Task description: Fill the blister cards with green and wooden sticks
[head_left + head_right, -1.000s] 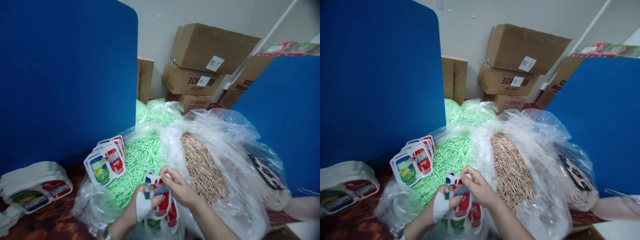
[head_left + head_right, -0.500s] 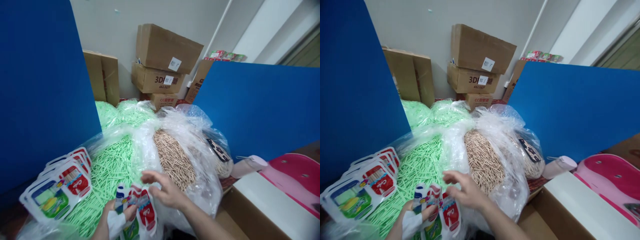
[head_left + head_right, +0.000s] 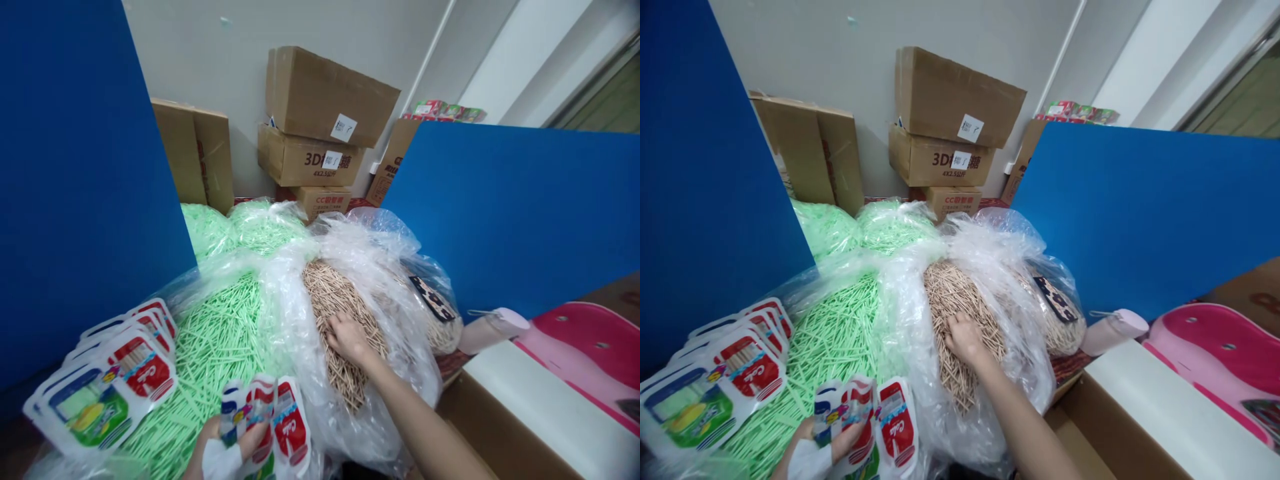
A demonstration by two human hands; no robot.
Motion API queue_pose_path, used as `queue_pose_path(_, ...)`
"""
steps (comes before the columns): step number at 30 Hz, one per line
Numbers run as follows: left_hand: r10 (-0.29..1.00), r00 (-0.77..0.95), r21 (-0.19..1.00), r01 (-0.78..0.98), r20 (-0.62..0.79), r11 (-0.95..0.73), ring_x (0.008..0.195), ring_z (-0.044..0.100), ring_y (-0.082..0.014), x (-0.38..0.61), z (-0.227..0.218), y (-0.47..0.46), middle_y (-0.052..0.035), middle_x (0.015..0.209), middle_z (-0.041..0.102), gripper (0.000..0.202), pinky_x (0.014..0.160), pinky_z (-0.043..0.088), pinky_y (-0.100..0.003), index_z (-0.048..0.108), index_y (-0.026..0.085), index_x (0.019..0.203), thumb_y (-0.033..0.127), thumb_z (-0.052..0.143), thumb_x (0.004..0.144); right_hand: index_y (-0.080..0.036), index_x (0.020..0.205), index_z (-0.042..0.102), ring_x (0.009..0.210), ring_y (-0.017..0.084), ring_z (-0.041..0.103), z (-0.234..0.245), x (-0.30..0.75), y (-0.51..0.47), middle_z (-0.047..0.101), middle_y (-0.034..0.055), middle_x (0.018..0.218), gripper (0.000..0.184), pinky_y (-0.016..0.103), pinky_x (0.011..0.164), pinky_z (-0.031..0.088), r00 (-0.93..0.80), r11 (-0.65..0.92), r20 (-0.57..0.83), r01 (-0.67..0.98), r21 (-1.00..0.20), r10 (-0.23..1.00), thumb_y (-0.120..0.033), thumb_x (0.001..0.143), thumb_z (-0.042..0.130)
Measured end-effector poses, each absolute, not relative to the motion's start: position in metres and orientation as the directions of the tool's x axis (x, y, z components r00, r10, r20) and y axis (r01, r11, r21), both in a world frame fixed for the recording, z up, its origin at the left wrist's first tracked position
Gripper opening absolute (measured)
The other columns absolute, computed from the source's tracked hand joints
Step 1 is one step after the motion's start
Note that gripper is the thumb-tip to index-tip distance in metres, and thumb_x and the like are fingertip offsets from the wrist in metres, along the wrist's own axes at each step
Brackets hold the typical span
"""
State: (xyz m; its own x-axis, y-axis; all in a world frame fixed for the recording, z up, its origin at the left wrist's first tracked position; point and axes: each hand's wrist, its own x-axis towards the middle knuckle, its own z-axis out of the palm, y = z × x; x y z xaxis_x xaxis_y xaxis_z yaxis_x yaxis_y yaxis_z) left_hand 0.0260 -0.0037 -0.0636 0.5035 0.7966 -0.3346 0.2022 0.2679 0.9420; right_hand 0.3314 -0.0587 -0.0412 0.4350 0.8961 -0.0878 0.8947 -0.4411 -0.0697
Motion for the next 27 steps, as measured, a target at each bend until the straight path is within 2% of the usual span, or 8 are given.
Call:
queue_pose_path(4, 0.784, 0.514, 0.937, 0.216, -0.348, 0.275, 0.059, 0.070, -0.0301, 0.020, -0.063, 0.003, -0.0093, 0.056, 0.073, 0.041, 0.055, 0.057, -0.033, 0.072, 0.015, 0.054, 0.055, 0.073, 0.058, -0.016, 0.102, 0.056, 0.100, 0.025, 0.050, -0.049, 0.330, -0.058, 0.056, 0.0122, 0.107, 0.022, 0.032, 0.083, 0.037, 0.441, -0.443, -0.068, 0.896, -0.018, 0.895, -0.030, 0.086, 0.048)
queue_pose_path(8, 0.754, 0.537, 0.925, 0.257, -0.378, 0.281, 0.061, 0.071, -0.0318, 0.023, -0.060, 0.004, -0.0086, 0.057, 0.075, 0.034, 0.056, 0.058, -0.033, 0.075, 0.015, 0.058, 0.050, 0.076, 0.056, -0.015, 0.101, 0.056, 0.102, 0.027, 0.049, -0.056, 0.330, -0.057, 0.057, 0.0138, 0.107, 0.020, 0.036, 0.086, 0.036, 0.467, -0.468, -0.058, 0.884, 0.003, 0.882, -0.025, 0.087, 0.046)
queue_pose_path(11, 0.780, 0.535, 0.945, 0.201, -0.325, 0.257, 0.063, 0.072, -0.0322, 0.026, -0.059, 0.000, -0.0100, 0.063, 0.077, 0.039, 0.058, 0.059, -0.035, 0.078, 0.014, 0.068, 0.052, 0.074, 0.059, -0.015, 0.097, 0.056, 0.103, 0.026, 0.049, -0.061, 0.331, -0.053, 0.058, 0.0146, 0.106, 0.017, 0.037, 0.087, 0.035, 0.476, -0.478, -0.063, 0.878, -0.022, 0.877, -0.022, 0.087, 0.045)
queue_pose_path(13, 0.777, 0.555, 0.955, 0.190, -0.297, 0.229, 0.064, 0.072, -0.0321, 0.024, -0.059, -0.001, -0.0104, 0.063, 0.076, 0.039, 0.060, 0.059, -0.035, 0.078, 0.014, 0.068, 0.052, 0.073, 0.062, -0.015, 0.093, 0.057, 0.103, 0.026, 0.051, -0.063, 0.333, -0.053, 0.060, 0.0153, 0.105, 0.015, 0.037, 0.088, 0.035, 0.481, -0.485, -0.060, 0.871, -0.074, 0.874, -0.019, 0.086, 0.044)
queue_pose_path(16, 0.782, 0.546, 0.951, 0.230, -0.301, 0.206, 0.061, 0.071, -0.0316, 0.015, -0.059, 0.002, -0.0095, 0.057, 0.075, 0.037, 0.059, 0.058, -0.034, 0.077, 0.014, 0.061, 0.051, 0.075, 0.061, -0.015, 0.087, 0.055, 0.098, 0.026, 0.055, -0.061, 0.339, -0.057, 0.063, 0.0164, 0.099, 0.014, 0.036, 0.086, 0.036, 0.498, -0.494, -0.040, 0.841, -0.220, 0.866, -0.019, 0.087, 0.041)
queue_pose_path(20, 0.750, 0.563, 0.938, 0.230, -0.347, 0.260, 0.067, 0.072, -0.0323, 0.010, -0.060, 0.006, -0.0098, 0.066, 0.077, 0.038, 0.062, 0.058, -0.034, 0.077, 0.014, 0.066, 0.052, 0.074, 0.062, -0.018, 0.090, 0.048, 0.086, 0.022, 0.061, -0.054, 0.348, -0.065, 0.066, 0.0118, 0.091, 0.020, 0.033, 0.079, 0.042, 0.536, -0.448, 0.007, 0.712, -0.541, 0.844, -0.030, 0.093, 0.033)
queue_pose_path(24, 0.757, 0.568, 0.944, 0.241, -0.324, 0.224, 0.068, 0.072, -0.0331, 0.021, -0.057, 0.001, -0.0116, 0.068, 0.078, 0.038, 0.062, 0.058, -0.034, 0.078, 0.013, 0.067, 0.050, 0.073, 0.063, -0.023, 0.091, 0.041, 0.074, 0.019, 0.063, -0.049, 0.352, -0.063, 0.064, 0.0045, 0.083, 0.028, 0.033, 0.071, 0.048, 0.620, -0.326, 0.022, 0.443, -0.835, 0.785, -0.046, 0.095, 0.025)
queue_pose_path(27, 0.804, 0.531, 0.955, 0.258, -0.266, 0.145, 0.063, 0.072, -0.0325, 0.030, -0.054, -0.004, -0.0105, 0.063, 0.077, 0.034, 0.058, 0.057, -0.033, 0.077, 0.013, 0.063, 0.047, 0.073, 0.063, -0.024, 0.091, 0.043, 0.057, 0.015, 0.058, -0.049, 0.350, -0.058, 0.057, -0.0021, 0.069, 0.034, 0.030, 0.058, 0.049, 0.662, -0.222, -0.043, 0.189, -0.957, 0.748, -0.056, 0.092, 0.030)
